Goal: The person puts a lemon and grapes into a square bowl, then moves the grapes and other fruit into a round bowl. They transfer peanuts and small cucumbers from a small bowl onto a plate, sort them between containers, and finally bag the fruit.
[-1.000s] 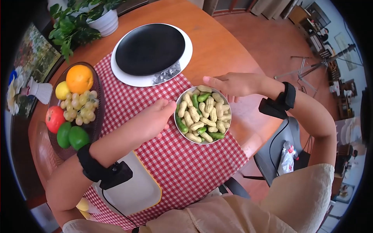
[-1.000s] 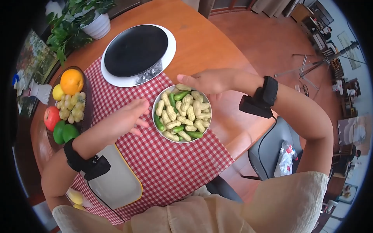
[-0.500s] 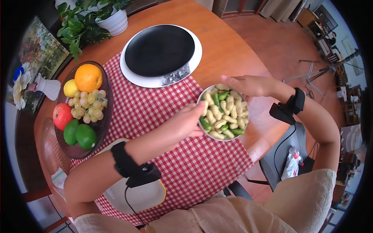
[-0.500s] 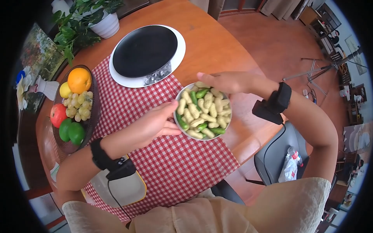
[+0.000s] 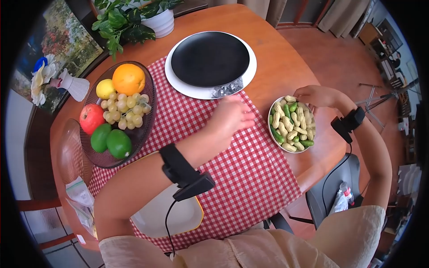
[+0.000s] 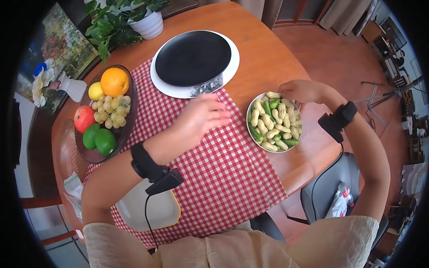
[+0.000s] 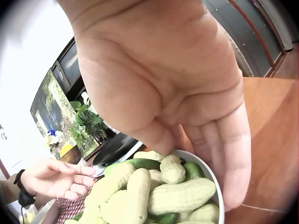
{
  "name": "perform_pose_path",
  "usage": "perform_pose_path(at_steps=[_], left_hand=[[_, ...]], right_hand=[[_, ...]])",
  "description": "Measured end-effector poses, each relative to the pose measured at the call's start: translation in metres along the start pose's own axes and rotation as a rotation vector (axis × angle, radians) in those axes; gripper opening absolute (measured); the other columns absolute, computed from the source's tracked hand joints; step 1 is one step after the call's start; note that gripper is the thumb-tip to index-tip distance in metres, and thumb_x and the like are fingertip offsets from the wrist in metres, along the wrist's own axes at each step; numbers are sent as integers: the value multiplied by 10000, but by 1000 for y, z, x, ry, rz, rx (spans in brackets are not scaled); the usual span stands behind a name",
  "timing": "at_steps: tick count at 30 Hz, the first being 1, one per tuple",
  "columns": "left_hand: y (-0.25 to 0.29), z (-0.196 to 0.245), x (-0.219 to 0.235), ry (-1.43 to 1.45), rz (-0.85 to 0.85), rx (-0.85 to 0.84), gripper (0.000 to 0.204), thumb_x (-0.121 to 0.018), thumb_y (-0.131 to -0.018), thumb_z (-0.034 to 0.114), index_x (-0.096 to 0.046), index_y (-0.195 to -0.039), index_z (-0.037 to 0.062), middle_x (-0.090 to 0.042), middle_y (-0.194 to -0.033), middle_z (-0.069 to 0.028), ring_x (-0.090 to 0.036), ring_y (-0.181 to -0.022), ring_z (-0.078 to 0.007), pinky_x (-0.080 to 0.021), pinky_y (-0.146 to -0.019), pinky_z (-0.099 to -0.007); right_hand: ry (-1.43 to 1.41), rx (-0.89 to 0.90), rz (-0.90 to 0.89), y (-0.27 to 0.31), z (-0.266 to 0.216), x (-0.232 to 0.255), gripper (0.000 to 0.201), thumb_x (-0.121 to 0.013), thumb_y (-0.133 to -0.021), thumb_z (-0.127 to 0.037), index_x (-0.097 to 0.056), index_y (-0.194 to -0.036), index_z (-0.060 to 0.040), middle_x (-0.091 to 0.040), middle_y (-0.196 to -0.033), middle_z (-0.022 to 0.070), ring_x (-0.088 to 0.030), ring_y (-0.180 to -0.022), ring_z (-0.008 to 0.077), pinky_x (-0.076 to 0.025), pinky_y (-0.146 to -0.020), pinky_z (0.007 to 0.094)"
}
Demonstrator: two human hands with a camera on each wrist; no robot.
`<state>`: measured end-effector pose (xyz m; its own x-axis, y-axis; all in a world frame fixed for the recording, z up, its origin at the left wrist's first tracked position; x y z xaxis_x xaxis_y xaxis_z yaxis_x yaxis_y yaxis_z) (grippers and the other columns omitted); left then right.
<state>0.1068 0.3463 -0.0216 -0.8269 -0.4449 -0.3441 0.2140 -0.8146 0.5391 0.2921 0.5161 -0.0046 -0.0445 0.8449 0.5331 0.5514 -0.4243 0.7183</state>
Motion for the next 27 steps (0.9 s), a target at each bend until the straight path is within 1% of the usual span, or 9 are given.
perform_pose_path(at_steps=[8,14,16,18,21,22,24,25,27], left_hand=[[3,35,93,143,413,-230,296,-387,-933,10,-359,-1224,-33,-500,-1023,-141,-580,-917,-268,-524,-907,-461],[7,21,111,70,461,-180,273,-434,-881,17,-477,-1150,23,-527,-858,-31,-543,-723,-112,-504,-647,-267],[12,14,109,-127,346,-90,189,-485,-904,51,-512,-1092,41,-575,-889,-33,-580,-790,-146,-510,-735,-311],[27,12,112,-198,303,-58,145,-506,-903,71,-558,-1035,38,-603,-921,-43,-591,-808,-143,-505,-746,-289],[56,16,99,-675,-34,-134,170,-491,-924,88,-576,-1055,21,-621,-971,-59,-602,-925,-158,-487,-821,-283],[70,14,108,-677,-8,-125,170,-491,-924,88,-576,-1055,21,-621,-971,-59,-602,-925,-158,-487,-821,-283],[110,27,106,-1051,-106,-406,194,-460,-940,75,-565,-1082,-5,-611,-985,-94,-592,-978,-220,-471,-874,-328],[129,32,111,-1166,-94,-425,233,-448,-934,45,-535,-1140,-20,-577,-1083,-151,-571,-1034,-289,-446,-920,-359],[163,36,126,-1229,-33,-440,256,-449,-921,22,-521,-1164,-17,-555,-1123,-168,-556,-1053,-310,-435,-936,-370]], right_hand=[[-8,-12,1,-4,2,0,267,-447,-965,-171,-562,-1152,-19,-634,-874,86,-630,-721,163,-550,-661,300],[58,-46,-36,-1,-8,15,265,-438,-948,-172,-567,-1123,-19,-626,-831,87,-628,-700,166,-543,-642,297],[91,-23,-50,-5,-18,24,264,-437,-941,-174,-567,-1113,-20,-620,-814,85,-625,-690,168,-535,-626,297],[180,36,210,-7,-39,45,257,-435,-930,-179,-577,-1083,-28,-603,-785,71,-612,-676,165,-511,-597,297],[270,171,268,-2,-92,32,231,-447,-939,-171,-582,-1054,-23,-584,-771,53,-594,-664,156,-488,-578,287],[269,194,253,-2,-107,19,231,-447,-939,-171,-582,-1054,-23,-584,-771,53,-594,-664,156,-488,-578,287],[278,470,192,7,-151,-19,215,-445,-954,-171,-583,-999,-12,-583,-810,68,-584,-690,145,-498,-618,287],[212,457,70,6,-163,-41,220,-452,-961,-183,-578,-1011,-10,-581,-829,61,-581,-709,139,-498,-632,282],[101,439,-162,7,-184,-85,238,-467,-976,-216,-569,-1042,-12,-583,-849,47,-576,-729,130,-501,-656,273]])
Point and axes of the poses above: each hand's wrist, its own y-axis away from the middle knuckle, its own x-axis out of the back of the hand, z = x × y, the point moved 7 cm from there along -y, towards the middle knuckle
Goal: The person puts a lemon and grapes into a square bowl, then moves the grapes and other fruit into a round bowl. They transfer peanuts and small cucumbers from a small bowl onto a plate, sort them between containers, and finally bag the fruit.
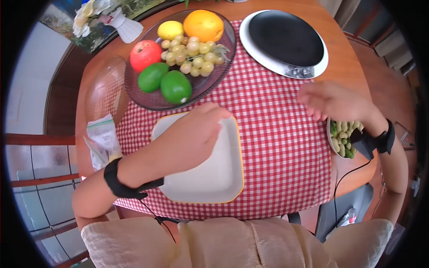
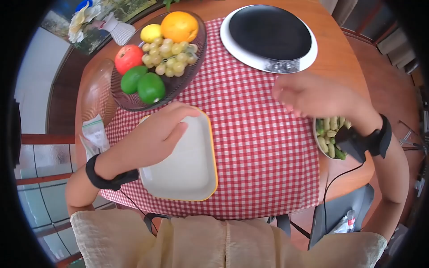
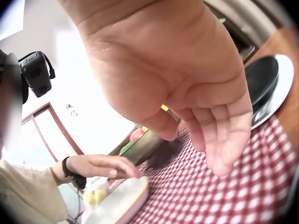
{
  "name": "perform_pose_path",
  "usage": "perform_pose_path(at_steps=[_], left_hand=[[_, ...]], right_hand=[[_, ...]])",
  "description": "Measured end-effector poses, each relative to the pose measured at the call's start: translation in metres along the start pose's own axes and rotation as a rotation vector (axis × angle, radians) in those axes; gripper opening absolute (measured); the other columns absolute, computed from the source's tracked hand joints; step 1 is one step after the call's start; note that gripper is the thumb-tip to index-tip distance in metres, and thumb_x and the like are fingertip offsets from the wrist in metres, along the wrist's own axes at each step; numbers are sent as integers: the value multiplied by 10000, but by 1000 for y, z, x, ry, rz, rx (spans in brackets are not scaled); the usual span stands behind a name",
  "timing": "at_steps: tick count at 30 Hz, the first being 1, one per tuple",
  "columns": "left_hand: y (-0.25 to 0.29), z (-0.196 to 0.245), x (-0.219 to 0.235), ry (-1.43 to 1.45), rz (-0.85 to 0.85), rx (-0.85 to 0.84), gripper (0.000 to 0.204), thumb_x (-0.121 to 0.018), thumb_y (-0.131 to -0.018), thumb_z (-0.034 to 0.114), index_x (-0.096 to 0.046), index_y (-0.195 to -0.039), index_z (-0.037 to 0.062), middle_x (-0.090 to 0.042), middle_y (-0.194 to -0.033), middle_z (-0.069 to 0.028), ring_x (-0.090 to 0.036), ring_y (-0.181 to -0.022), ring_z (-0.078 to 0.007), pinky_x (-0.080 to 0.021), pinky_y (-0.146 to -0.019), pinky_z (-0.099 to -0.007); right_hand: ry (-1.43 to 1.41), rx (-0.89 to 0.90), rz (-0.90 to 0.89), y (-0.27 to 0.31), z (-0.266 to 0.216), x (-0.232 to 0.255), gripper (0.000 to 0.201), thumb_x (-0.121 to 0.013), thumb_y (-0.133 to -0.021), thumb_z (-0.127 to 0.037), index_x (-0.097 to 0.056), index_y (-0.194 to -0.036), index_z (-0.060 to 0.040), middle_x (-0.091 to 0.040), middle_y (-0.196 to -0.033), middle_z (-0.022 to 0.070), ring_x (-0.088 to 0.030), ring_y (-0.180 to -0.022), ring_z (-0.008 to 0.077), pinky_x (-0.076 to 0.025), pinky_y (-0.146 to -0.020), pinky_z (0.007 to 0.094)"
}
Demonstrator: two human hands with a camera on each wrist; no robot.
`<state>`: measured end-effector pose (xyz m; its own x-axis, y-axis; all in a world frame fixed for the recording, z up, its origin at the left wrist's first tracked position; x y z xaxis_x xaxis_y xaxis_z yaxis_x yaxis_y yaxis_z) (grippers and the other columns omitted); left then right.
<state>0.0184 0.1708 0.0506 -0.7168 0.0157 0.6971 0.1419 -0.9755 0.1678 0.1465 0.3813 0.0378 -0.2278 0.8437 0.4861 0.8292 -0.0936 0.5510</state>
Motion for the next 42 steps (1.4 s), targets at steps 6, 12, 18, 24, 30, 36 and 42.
perform_pose_path(at_steps=[6,12,18,24,30,36,42], left_hand=[[79,-34,34,-229,161,117,399,-442,-900,-24,-399,-1295,-47,-478,-1219,-238,-500,-1115,-395,-414,-972,-402],[130,-118,19,433,164,534,488,-437,-987,127,-274,-1410,-52,-455,-1299,-181,-520,-1145,-255,-434,-966,-353],[141,-128,-3,989,150,804,466,-403,-1019,272,-331,-1428,60,-529,-1287,-69,-559,-1138,-182,-520,-883,-363],[143,-133,-2,1123,77,816,394,-342,-1028,271,-414,-1348,52,-528,-1287,-91,-561,-1131,-217,-484,-921,-454],[148,-139,0,1144,51,796,414,-374,-1015,298,-430,-1338,46,-523,-1296,-86,-555,-1139,-229,-483,-912,-470],[168,-146,14,1126,99,827,450,-398,-996,329,-435,-1332,31,-516,-1305,-104,-531,-1172,-267,-476,-921,-475],[186,-152,34,1071,160,921,433,-436,-978,323,-493,-1291,30,-568,-1257,-98,-558,-1160,-224,-505,-905,-435]], right_hand=[[-454,-138,-371,-21,-48,-102,586,-356,-993,-516,-433,-1315,-33,-535,-1134,155,-563,-1010,242,-508,-846,365],[-751,-241,-482,-26,-64,-149,688,-249,-985,-583,-271,-1450,-76,-451,-1365,190,-504,-1198,333,-417,-999,474],[-981,-286,-310,-29,-75,-160,761,-271,-956,-635,-198,-1485,-93,-475,-1354,206,-583,-1124,357,-453,-960,495],[-926,-346,-235,-26,-86,-156,879,-240,-900,-722,-169,-1490,-74,-462,-1354,232,-553,-1150,388,-422,-980,519],[-961,-344,-178,-28,-87,-159,920,-294,-880,-747,-204,-1462,-41,-579,-1202,215,-639,-1021,351,-504,-891,497],[-966,-303,-220,-36,-108,-168,890,-288,-893,-733,-232,-1447,-39,-583,-1195,207,-637,-1029,344,-507,-895,497],[-981,-267,-280,-50,-136,-177,851,-296,-903,-718,-250,-1450,-67,-582,-1206,194,-629,-1045,341,-495,-910,502]])
Point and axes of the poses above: each hand's wrist, its own y-axis away from the middle knuckle, its own x-axis out of the back of the hand, z = x × y, the point moved 7 cm from there along -y, towards the middle knuckle
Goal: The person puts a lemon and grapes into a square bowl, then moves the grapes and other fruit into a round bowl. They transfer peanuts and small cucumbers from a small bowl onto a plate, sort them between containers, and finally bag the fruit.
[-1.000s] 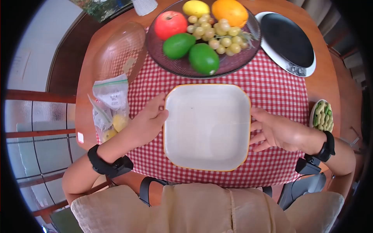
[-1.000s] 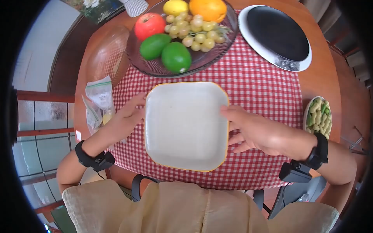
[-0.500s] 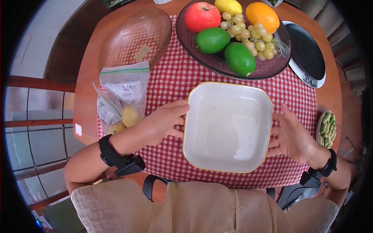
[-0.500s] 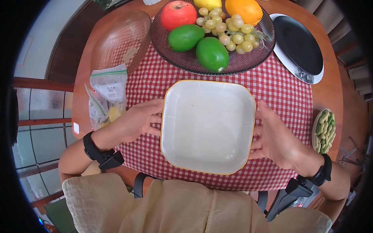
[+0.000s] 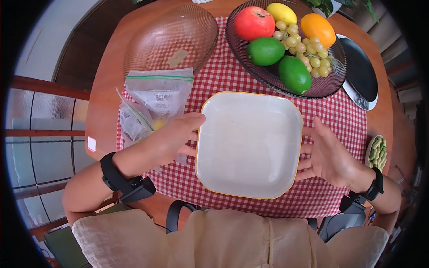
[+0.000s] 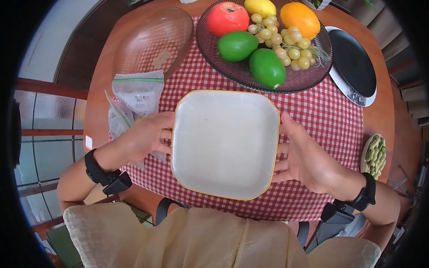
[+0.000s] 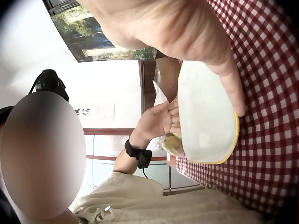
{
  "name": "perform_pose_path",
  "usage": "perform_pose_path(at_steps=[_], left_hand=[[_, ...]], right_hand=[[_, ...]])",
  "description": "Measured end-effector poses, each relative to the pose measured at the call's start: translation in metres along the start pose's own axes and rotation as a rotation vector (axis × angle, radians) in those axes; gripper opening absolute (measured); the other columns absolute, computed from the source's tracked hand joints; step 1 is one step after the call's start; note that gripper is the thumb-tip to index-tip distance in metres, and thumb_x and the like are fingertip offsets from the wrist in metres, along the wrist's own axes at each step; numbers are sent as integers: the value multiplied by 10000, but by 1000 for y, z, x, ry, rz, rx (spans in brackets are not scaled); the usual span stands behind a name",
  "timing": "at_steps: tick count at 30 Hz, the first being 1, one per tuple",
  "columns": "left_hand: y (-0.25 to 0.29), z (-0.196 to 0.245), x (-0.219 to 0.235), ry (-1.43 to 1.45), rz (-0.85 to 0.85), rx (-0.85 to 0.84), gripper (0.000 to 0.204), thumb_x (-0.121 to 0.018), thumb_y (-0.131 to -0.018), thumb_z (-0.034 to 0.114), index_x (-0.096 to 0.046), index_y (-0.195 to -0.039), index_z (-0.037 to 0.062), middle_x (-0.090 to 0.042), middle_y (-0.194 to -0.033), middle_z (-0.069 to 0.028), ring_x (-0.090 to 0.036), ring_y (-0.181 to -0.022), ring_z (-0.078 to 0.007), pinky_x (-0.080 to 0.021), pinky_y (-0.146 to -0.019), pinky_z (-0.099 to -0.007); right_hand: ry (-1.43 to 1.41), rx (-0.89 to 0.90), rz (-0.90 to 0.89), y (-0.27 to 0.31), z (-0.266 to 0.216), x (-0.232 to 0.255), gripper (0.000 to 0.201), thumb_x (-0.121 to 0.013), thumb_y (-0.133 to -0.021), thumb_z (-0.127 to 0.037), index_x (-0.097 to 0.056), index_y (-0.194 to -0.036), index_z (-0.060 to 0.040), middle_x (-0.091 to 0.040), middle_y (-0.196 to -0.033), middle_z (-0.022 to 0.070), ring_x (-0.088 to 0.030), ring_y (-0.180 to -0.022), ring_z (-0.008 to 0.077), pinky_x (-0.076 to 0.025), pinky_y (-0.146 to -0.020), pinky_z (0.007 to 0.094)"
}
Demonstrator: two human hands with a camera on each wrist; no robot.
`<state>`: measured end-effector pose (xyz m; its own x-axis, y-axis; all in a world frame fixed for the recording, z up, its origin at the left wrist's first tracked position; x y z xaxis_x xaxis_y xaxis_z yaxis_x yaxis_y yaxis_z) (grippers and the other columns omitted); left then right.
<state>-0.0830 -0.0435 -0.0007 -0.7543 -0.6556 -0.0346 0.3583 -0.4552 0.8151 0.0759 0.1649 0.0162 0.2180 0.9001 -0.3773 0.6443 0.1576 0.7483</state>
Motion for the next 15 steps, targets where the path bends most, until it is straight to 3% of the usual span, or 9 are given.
perform_pose_path(at_steps=[9,15], left_hand=[[3,0,15,-5,3,-35,441,-422,-992,307,-426,-1311,4,-528,-1286,-151,-538,-1174,-274,-484,-917,-456],[6,2,14,-14,41,-40,453,-429,-992,319,-421,-1323,10,-497,-1326,-144,-495,-1224,-269,-419,-992,-463]], right_hand=[[4,4,-28,-17,-7,-22,823,-296,-910,-708,-271,-1443,-81,-578,-1216,182,-632,-1032,323,-490,-921,479],[13,1,-22,-27,-3,-22,818,-297,-913,-705,-278,-1437,-77,-574,-1217,182,-632,-1030,316,-492,-919,466]])
Point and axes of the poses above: each hand's wrist, its own y-axis away from the middle knuckle, its own x-axis out of the back of the hand, z = x × y, the point moved 7 cm from there along -y, towards the middle knuckle
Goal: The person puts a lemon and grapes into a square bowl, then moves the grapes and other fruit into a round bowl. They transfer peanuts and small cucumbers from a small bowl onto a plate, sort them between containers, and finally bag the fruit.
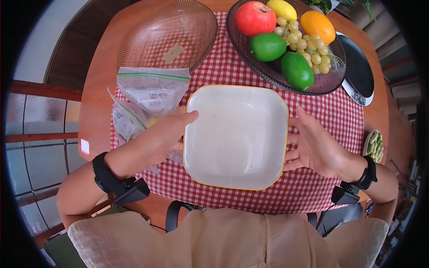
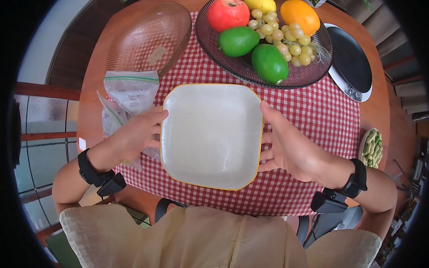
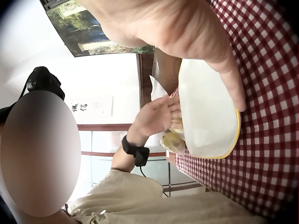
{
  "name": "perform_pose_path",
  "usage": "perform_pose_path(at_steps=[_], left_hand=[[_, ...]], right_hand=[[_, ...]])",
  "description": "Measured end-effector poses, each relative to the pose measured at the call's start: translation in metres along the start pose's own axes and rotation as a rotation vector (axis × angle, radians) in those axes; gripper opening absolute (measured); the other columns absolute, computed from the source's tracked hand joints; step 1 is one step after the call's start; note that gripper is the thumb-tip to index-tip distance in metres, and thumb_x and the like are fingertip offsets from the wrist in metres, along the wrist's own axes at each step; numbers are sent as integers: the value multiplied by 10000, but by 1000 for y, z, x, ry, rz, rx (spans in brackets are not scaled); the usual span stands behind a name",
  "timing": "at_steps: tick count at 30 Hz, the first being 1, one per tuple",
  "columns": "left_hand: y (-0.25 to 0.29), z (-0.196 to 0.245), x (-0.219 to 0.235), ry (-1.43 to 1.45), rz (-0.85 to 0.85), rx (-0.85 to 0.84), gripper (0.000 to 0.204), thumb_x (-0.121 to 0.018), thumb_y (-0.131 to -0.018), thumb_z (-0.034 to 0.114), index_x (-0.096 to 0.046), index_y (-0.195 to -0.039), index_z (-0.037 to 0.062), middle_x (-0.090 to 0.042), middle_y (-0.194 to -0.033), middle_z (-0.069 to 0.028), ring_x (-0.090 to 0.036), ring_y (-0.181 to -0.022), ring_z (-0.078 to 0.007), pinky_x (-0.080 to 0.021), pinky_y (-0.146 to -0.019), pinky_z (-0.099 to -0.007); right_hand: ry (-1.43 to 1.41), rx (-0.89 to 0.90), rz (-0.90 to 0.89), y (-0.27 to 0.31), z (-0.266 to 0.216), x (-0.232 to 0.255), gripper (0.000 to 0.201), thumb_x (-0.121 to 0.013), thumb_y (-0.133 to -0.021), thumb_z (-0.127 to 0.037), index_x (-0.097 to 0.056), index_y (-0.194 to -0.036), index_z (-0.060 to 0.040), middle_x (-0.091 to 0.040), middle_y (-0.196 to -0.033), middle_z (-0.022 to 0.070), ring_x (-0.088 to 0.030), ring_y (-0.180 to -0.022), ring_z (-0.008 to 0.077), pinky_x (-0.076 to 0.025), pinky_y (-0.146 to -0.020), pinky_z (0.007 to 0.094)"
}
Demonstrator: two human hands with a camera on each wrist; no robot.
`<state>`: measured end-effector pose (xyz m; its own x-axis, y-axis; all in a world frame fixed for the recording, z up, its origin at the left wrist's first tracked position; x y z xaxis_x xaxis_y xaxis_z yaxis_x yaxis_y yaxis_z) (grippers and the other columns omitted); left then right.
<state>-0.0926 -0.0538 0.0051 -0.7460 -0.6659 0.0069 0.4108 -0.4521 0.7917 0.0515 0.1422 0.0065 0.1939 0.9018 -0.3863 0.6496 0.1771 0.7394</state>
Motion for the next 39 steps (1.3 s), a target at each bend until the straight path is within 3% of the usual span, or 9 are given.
perform_pose_path(at_steps=[8,11,23,39], left_hand=[[-5,-6,-2,-36,13,-17,462,-449,-975,272,-398,-1364,29,-499,-1330,-105,-483,-1233,-212,-388,-1028,-442],[-4,-6,-3,39,-63,-47,454,-455,-964,255,-408,-1362,42,-507,-1324,-97,-486,-1227,-208,-390,-1027,-426],[3,3,-12,-14,-113,-2,502,-486,-915,207,-394,-1385,54,-495,-1346,-90,-465,-1248,-210,-361,-1044,-431],[6,5,-14,-94,16,-10,529,-484,-900,187,-357,-1392,38,-463,-1359,-101,-432,-1277,-221,-336,-1058,-445]], right_hand=[[-15,-13,25,-4,5,5,840,-288,-911,-709,-235,-1467,-82,-533,-1276,198,-613,-1066,353,-463,-949,501],[-9,7,-22,-4,4,3,848,-279,-914,-708,-207,-1482,-82,-527,-1282,202,-608,-1079,353,-465,-948,497],[-2,2,-33,-5,10,1,828,-273,-922,-696,-245,-1462,-69,-542,-1264,212,-615,-1068,342,-483,-920,486],[6,18,-73,-6,8,2,798,-255,-937,-678,-246,-1464,-79,-510,-1313,211,-600,-1093,366,-470,-939,509]])
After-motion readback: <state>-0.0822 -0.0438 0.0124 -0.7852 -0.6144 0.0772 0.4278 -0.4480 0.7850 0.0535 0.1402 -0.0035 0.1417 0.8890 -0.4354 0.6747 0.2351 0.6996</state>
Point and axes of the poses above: each hand's wrist, its own y-axis away from the middle knuckle, its own x-axis out of the back of the hand, z = x × y, the point moved 7 cm from there along -y, towards the middle knuckle
